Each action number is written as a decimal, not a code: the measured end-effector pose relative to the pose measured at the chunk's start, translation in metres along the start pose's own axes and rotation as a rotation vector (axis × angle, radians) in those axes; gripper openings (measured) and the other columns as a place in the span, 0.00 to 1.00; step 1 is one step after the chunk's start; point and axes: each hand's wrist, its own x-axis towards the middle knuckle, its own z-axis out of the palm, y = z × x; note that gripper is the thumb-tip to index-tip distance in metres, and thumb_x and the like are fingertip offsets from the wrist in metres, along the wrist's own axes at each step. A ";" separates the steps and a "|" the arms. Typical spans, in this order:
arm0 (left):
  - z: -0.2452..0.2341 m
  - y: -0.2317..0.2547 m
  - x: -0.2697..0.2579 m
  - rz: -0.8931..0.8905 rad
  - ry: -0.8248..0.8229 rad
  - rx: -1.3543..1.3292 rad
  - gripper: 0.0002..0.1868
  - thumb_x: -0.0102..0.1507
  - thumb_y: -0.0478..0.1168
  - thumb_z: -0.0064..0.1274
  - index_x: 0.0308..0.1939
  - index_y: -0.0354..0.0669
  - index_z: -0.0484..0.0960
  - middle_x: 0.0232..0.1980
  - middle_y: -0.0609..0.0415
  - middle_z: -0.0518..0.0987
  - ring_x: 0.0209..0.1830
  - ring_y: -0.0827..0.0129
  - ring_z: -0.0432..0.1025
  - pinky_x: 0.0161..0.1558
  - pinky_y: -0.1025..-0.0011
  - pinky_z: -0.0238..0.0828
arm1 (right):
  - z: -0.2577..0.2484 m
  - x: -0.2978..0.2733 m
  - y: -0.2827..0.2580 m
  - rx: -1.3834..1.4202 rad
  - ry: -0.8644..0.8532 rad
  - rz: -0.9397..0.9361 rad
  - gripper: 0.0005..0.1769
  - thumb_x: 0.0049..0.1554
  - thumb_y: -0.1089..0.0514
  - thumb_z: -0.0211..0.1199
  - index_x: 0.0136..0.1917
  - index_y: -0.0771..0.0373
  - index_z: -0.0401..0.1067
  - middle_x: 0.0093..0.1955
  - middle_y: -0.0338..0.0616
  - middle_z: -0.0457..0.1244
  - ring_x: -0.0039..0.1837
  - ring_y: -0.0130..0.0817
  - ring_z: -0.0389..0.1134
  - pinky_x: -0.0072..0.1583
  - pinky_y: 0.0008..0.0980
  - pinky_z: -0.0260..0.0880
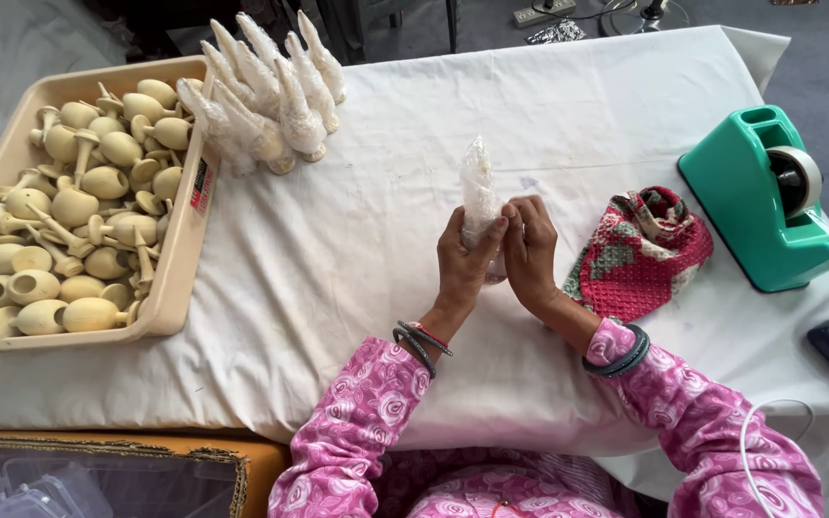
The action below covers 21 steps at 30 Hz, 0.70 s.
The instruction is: The person wipes a small wooden toy with a cloth, attaches it to a stand, and wraps the assembled toy in bubble wrap.
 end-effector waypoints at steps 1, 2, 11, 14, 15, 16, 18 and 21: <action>-0.002 0.002 0.002 0.004 -0.001 0.003 0.23 0.65 0.50 0.63 0.54 0.37 0.77 0.46 0.55 0.81 0.44 0.76 0.75 0.44 0.77 0.75 | 0.000 -0.006 0.014 0.003 0.003 -0.003 0.18 0.72 0.53 0.48 0.46 0.69 0.65 0.45 0.35 0.56 0.42 0.22 0.57 0.41 0.25 0.59; -0.004 0.003 0.002 0.002 -0.022 -0.075 0.22 0.65 0.49 0.63 0.55 0.37 0.77 0.46 0.55 0.80 0.45 0.77 0.75 0.45 0.76 0.75 | -0.001 -0.012 0.027 0.046 -0.028 0.186 0.16 0.69 0.53 0.53 0.45 0.67 0.66 0.39 0.31 0.57 0.39 0.19 0.57 0.38 0.23 0.58; -0.018 0.013 0.004 -0.082 -0.216 -0.374 0.20 0.64 0.39 0.61 0.58 0.38 0.79 0.48 0.59 0.81 0.47 0.79 0.75 0.48 0.76 0.75 | -0.010 -0.022 0.051 0.251 -0.146 0.298 0.16 0.70 0.50 0.59 0.58 0.65 0.66 0.52 0.40 0.58 0.53 0.23 0.59 0.51 0.24 0.63; -0.023 0.002 0.008 -0.085 -0.236 -0.386 0.19 0.63 0.38 0.61 0.57 0.37 0.80 0.47 0.58 0.81 0.45 0.78 0.75 0.47 0.76 0.75 | -0.015 -0.016 0.056 0.351 -0.333 0.364 0.22 0.70 0.45 0.54 0.67 0.63 0.66 0.62 0.44 0.58 0.64 0.27 0.62 0.60 0.26 0.67; -0.025 -0.001 0.011 -0.074 -0.226 -0.361 0.18 0.63 0.37 0.61 0.57 0.37 0.80 0.46 0.58 0.81 0.44 0.78 0.74 0.45 0.75 0.75 | -0.015 -0.014 0.061 0.496 -0.452 0.517 0.25 0.69 0.43 0.51 0.69 0.61 0.65 0.64 0.45 0.60 0.68 0.28 0.62 0.65 0.26 0.67; -0.024 0.005 0.009 -0.071 -0.229 -0.360 0.18 0.63 0.37 0.61 0.57 0.37 0.80 0.46 0.58 0.81 0.44 0.78 0.74 0.45 0.75 0.75 | -0.018 -0.008 0.054 0.496 -0.450 0.514 0.25 0.69 0.43 0.51 0.69 0.61 0.65 0.64 0.45 0.60 0.68 0.28 0.62 0.65 0.26 0.67; -0.020 0.016 0.007 0.014 -0.089 0.010 0.17 0.62 0.38 0.63 0.54 0.37 0.81 0.41 0.56 0.82 0.40 0.76 0.75 0.42 0.75 0.75 | -0.024 0.006 0.041 0.218 -0.292 0.210 0.24 0.64 0.50 0.63 0.66 0.67 0.65 0.65 0.47 0.61 0.67 0.29 0.63 0.58 0.31 0.72; -0.011 0.031 0.003 0.154 0.051 0.417 0.20 0.58 0.41 0.66 0.52 0.39 0.81 0.39 0.53 0.83 0.37 0.71 0.78 0.39 0.71 0.77 | -0.033 0.007 0.027 0.074 -0.130 0.179 0.17 0.67 0.53 0.65 0.63 0.66 0.71 0.56 0.44 0.66 0.58 0.29 0.67 0.54 0.28 0.69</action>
